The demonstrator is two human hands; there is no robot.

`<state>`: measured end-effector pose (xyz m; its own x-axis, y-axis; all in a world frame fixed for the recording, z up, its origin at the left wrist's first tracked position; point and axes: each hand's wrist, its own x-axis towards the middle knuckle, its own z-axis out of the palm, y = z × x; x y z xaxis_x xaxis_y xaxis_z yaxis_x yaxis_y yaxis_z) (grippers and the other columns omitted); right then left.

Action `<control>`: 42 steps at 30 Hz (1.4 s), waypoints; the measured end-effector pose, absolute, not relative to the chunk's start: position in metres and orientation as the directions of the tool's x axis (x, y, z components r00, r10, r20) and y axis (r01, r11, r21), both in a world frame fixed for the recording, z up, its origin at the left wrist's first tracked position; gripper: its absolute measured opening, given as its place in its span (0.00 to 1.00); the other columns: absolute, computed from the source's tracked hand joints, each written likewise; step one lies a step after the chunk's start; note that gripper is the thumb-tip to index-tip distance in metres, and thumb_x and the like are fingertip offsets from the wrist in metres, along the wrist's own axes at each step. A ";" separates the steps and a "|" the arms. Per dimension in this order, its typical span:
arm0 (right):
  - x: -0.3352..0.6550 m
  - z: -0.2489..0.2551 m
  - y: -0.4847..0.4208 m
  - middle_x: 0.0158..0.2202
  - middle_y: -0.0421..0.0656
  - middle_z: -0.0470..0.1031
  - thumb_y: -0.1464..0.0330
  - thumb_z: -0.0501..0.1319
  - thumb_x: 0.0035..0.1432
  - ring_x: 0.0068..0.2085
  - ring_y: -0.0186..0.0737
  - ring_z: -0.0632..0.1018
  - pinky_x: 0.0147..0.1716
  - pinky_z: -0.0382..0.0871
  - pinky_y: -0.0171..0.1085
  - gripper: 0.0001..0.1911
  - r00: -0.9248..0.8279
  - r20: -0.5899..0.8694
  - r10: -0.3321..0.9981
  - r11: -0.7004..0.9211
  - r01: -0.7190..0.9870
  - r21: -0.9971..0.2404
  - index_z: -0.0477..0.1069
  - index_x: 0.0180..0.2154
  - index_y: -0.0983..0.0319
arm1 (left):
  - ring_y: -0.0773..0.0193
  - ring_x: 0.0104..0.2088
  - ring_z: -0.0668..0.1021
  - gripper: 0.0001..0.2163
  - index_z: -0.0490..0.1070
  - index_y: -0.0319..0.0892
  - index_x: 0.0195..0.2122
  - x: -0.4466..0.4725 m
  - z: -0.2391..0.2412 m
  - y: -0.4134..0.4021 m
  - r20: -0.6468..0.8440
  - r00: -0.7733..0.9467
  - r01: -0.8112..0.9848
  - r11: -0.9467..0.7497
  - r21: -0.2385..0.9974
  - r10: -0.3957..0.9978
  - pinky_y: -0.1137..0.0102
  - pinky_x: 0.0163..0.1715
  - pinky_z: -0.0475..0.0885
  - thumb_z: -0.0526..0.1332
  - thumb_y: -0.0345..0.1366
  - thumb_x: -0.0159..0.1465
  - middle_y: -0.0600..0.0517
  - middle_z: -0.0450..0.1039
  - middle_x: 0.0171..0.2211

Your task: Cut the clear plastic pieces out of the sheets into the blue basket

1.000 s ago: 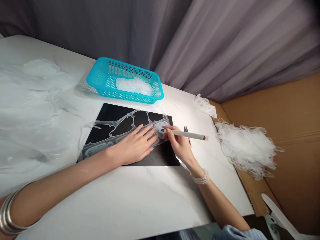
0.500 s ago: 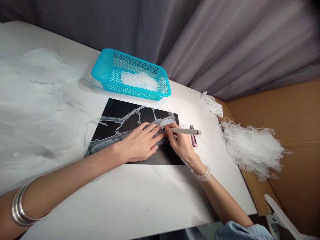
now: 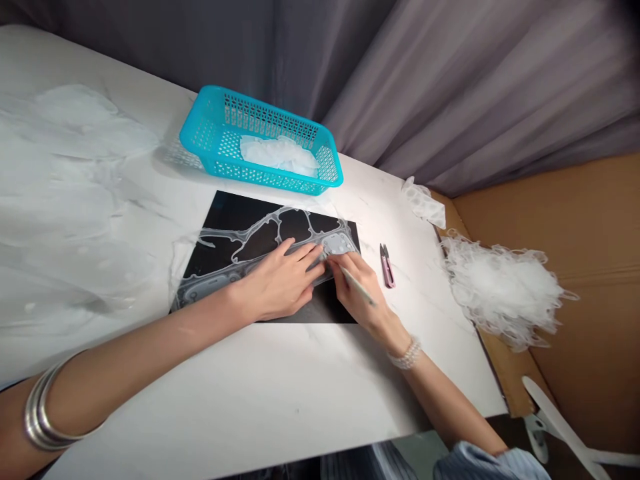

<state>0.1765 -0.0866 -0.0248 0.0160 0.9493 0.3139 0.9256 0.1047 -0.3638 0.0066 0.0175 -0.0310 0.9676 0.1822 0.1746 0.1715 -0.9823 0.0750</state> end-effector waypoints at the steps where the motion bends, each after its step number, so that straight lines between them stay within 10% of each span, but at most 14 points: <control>1: 0.177 -0.028 -0.084 0.36 0.49 0.73 0.72 0.49 0.69 0.36 0.45 0.74 0.37 0.72 0.43 0.12 -0.026 0.309 0.951 0.128 0.941 -0.314 0.71 0.45 0.61 | 0.49 0.66 0.62 0.20 0.66 0.35 0.58 0.006 -0.031 0.018 0.176 0.967 0.173 -0.982 0.075 0.184 0.49 0.62 0.56 0.46 0.35 0.70 0.37 0.58 0.67; 11: 0.169 -0.035 -0.079 0.56 0.60 0.71 0.75 0.48 0.68 0.56 0.55 0.73 0.55 0.69 0.53 0.19 -0.076 0.205 0.976 0.097 0.991 -0.090 0.68 0.57 0.67 | 0.49 0.67 0.60 0.24 0.63 0.33 0.63 0.004 -0.046 0.021 0.195 0.967 0.153 -0.986 0.068 0.163 0.48 0.64 0.52 0.45 0.35 0.70 0.36 0.59 0.66; 17: 0.225 -0.018 -0.079 0.42 0.45 0.80 0.68 0.56 0.66 0.44 0.42 0.79 0.48 0.74 0.42 0.10 0.503 0.242 0.830 -0.084 0.541 -0.837 0.75 0.44 0.58 | 0.50 0.67 0.61 0.25 0.60 0.39 0.66 0.003 -0.053 0.022 0.230 0.948 0.187 -0.971 0.152 0.219 0.49 0.65 0.51 0.46 0.34 0.68 0.42 0.54 0.69; 22: 0.333 0.025 -0.133 0.31 0.40 0.75 0.61 0.59 0.67 0.29 0.32 0.76 0.30 0.73 0.34 0.11 0.712 0.200 0.674 -0.045 0.310 -0.950 0.72 0.37 0.62 | 0.52 0.66 0.62 0.24 0.60 0.43 0.66 0.002 -0.048 0.020 0.221 0.947 0.185 -0.960 0.209 0.231 0.51 0.66 0.51 0.47 0.35 0.69 0.44 0.54 0.69; 27: 0.326 0.030 -0.150 0.28 0.43 0.77 0.59 0.64 0.59 0.38 0.44 0.81 0.39 0.78 0.43 0.06 0.719 0.117 0.686 -0.013 0.173 -0.985 0.76 0.39 0.52 | 0.53 0.68 0.60 0.23 0.62 0.44 0.65 0.003 -0.043 0.021 0.211 0.941 0.176 -0.916 0.360 0.263 0.49 0.67 0.49 0.49 0.33 0.69 0.45 0.58 0.67; 33: 0.216 0.041 -0.103 0.40 0.43 0.81 0.62 0.61 0.62 0.46 0.42 0.81 0.53 0.75 0.47 0.10 0.492 -0.171 0.854 -0.078 -0.205 -0.976 0.75 0.45 0.55 | 0.54 0.55 0.75 0.20 0.73 0.41 0.55 0.006 -0.008 0.013 -0.004 0.828 0.135 -0.192 0.972 0.561 0.55 0.57 0.69 0.56 0.46 0.67 0.45 0.75 0.54; 37: 0.189 0.057 -0.085 0.42 0.45 0.81 0.61 0.59 0.63 0.49 0.46 0.80 0.54 0.72 0.49 0.11 0.423 -0.178 0.888 -0.102 -0.195 -0.975 0.75 0.45 0.56 | 0.55 0.45 0.80 0.15 0.79 0.41 0.45 0.006 0.009 0.014 -0.135 0.813 -0.075 0.332 0.940 0.566 0.61 0.45 0.76 0.63 0.44 0.63 0.45 0.81 0.43; 42: 0.194 0.058 -0.085 0.37 0.43 0.83 0.59 0.59 0.63 0.45 0.45 0.81 0.47 0.74 0.46 0.13 0.375 -0.226 0.899 -0.140 -0.241 -0.960 0.76 0.46 0.54 | 0.61 0.38 0.80 0.10 0.81 0.41 0.36 0.001 0.013 0.018 -0.183 0.744 -0.101 0.378 0.920 0.643 0.68 0.40 0.75 0.66 0.42 0.62 0.49 0.81 0.34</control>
<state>0.1941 -0.0848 0.0575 0.3751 0.8991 -0.2257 -0.2413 -0.1404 -0.9602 0.0008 0.0184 0.0126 0.7435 0.6431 -0.1832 -0.1007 0.3785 0.9201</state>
